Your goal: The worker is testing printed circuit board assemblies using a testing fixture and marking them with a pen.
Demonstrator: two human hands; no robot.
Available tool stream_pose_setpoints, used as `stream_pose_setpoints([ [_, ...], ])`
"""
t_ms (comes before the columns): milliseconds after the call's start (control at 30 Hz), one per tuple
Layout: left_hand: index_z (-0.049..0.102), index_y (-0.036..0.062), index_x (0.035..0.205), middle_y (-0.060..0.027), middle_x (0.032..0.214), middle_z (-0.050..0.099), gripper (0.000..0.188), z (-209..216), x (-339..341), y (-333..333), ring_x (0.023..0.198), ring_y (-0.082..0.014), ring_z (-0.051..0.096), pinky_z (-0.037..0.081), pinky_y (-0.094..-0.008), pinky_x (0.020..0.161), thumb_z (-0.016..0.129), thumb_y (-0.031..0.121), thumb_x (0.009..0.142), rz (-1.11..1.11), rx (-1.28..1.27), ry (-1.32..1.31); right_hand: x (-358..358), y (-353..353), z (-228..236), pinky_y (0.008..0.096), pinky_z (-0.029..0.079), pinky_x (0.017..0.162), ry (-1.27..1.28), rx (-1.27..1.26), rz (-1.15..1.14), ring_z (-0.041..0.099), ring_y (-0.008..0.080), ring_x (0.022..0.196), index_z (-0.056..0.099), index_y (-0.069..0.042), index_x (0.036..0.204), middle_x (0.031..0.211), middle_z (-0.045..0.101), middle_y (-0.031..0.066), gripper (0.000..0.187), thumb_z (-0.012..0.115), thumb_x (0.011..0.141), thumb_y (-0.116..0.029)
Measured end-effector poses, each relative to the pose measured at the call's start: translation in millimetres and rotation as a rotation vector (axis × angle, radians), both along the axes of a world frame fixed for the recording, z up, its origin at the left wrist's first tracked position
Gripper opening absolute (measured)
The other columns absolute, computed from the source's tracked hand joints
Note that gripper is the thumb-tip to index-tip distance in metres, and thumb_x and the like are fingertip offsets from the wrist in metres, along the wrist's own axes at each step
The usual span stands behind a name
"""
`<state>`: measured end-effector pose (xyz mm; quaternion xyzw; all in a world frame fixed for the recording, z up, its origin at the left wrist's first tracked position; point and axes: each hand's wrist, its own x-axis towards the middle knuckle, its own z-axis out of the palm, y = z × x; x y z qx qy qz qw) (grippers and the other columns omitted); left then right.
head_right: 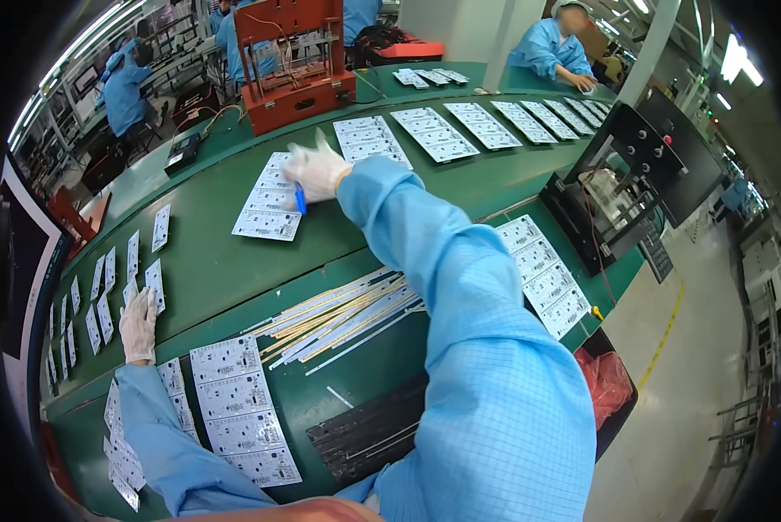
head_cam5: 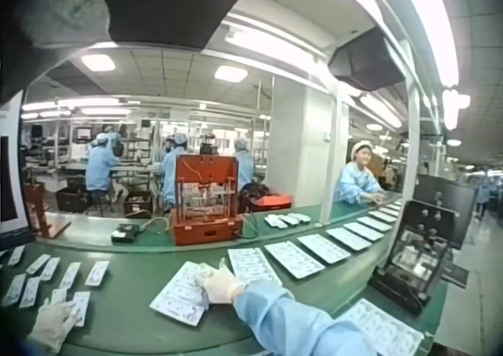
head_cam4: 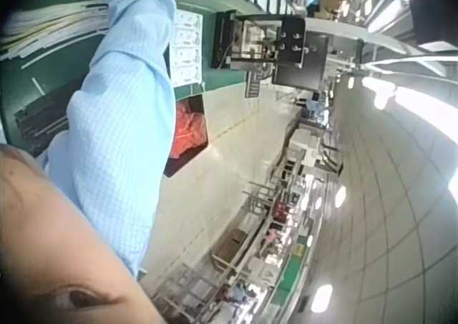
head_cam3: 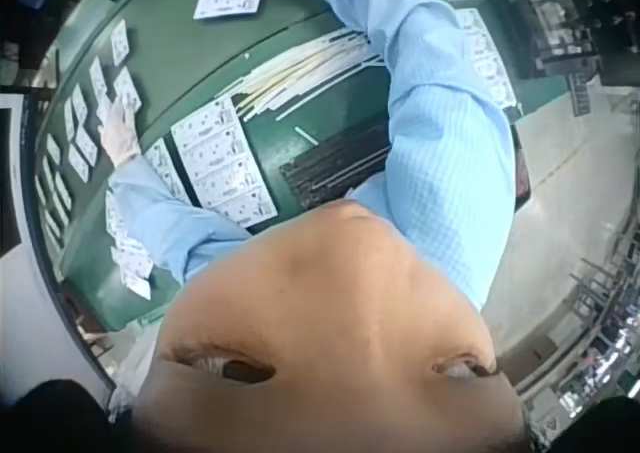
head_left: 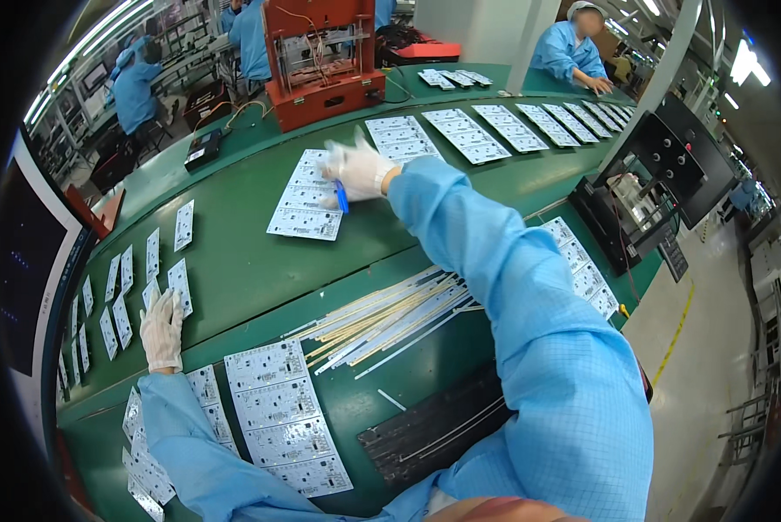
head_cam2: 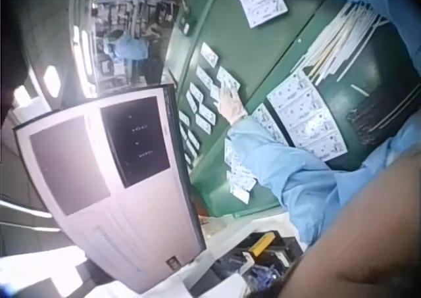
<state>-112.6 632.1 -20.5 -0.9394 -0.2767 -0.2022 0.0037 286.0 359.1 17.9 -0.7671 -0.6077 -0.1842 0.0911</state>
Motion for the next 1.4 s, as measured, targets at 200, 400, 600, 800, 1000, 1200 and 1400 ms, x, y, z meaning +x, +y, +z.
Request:
stream_pose_setpoints([
  [200,0.065,0.0169,0.119,-0.0041,0.128,0.060,0.034,7,-3,-1,0.131,-0.0270,0.044,0.028,-0.0556,0.108,0.052,0.037,0.094,-0.012,0.007,-0.010,-21,-27,2,0.0364,0.052,0.082,0.119,-0.024,0.044,0.065,0.0315,0.087,0.062,-0.001,0.085,0.087,0.064,0.0158,0.061,0.062,0.078,-0.062],
  [400,0.065,0.0212,0.120,-0.0018,0.139,0.050,0.036,38,-7,-29,0.135,-0.0272,0.037,0.023,-0.0594,0.109,0.046,0.041,0.096,0.094,0.245,0.131,-34,-51,14,0.0535,0.051,0.083,-0.235,-0.067,0.139,0.060,0.0330,0.106,0.054,-0.015,0.117,0.108,0.063,0.0104,0.071,0.064,0.070,-0.068],
  [600,0.065,0.0162,0.115,-0.0095,0.136,0.050,0.029,151,-23,-95,0.131,-0.0345,0.040,0.034,-0.0462,0.107,0.053,0.030,0.093,-0.039,0.531,0.028,-51,-62,5,0.0465,0.054,0.069,-0.014,-0.062,0.149,0.065,0.0295,0.090,0.062,-0.012,0.100,0.089,0.066,0.0093,0.055,0.067,0.073,-0.059],
  [800,0.056,0.0152,0.124,-0.0240,0.128,0.052,0.042,196,-87,-268,0.112,-0.0334,0.057,0.045,-0.0352,0.094,0.065,0.009,0.083,-0.382,0.288,-0.165,-83,-70,7,0.0592,0.049,0.074,-0.022,-0.071,0.065,0.058,0.0365,0.104,0.060,-0.009,0.109,0.099,0.066,0.0100,0.057,0.060,0.079,-0.058],
  [1000,0.059,0.0139,0.105,-0.0222,0.119,0.050,0.035,158,-86,-439,0.119,-0.0536,0.040,0.036,-0.0607,0.097,0.071,0.026,0.074,-0.712,-0.233,0.168,-96,-77,6,0.0599,0.048,0.082,0.154,-0.150,-0.058,0.054,0.0467,0.113,0.060,-0.011,0.114,0.111,0.064,0.0163,0.057,0.058,0.082,-0.059],
  [1200,0.060,0.0193,0.123,-0.0086,0.132,0.053,0.039,50,-37,-491,0.124,-0.0410,0.043,0.025,-0.0660,0.103,0.053,0.038,0.089,-0.221,-0.079,0.194,-106,-107,26,0.0466,0.051,0.083,0.502,0.029,-0.044,0.062,0.0408,0.099,0.063,-0.001,0.106,0.107,0.062,0.0266,0.060,0.057,0.084,-0.057],
  [1400,0.060,0.0237,0.123,-0.0081,0.133,0.050,0.040,22,-46,-509,0.124,-0.0387,0.040,0.024,-0.0670,0.100,0.048,0.044,0.091,-0.278,-0.007,0.095,-150,-209,77,0.0330,0.047,0.091,0.620,0.243,0.027,0.064,0.0263,0.099,0.065,-0.003,0.109,0.104,0.066,0.0188,0.042,0.060,0.092,-0.041],
])
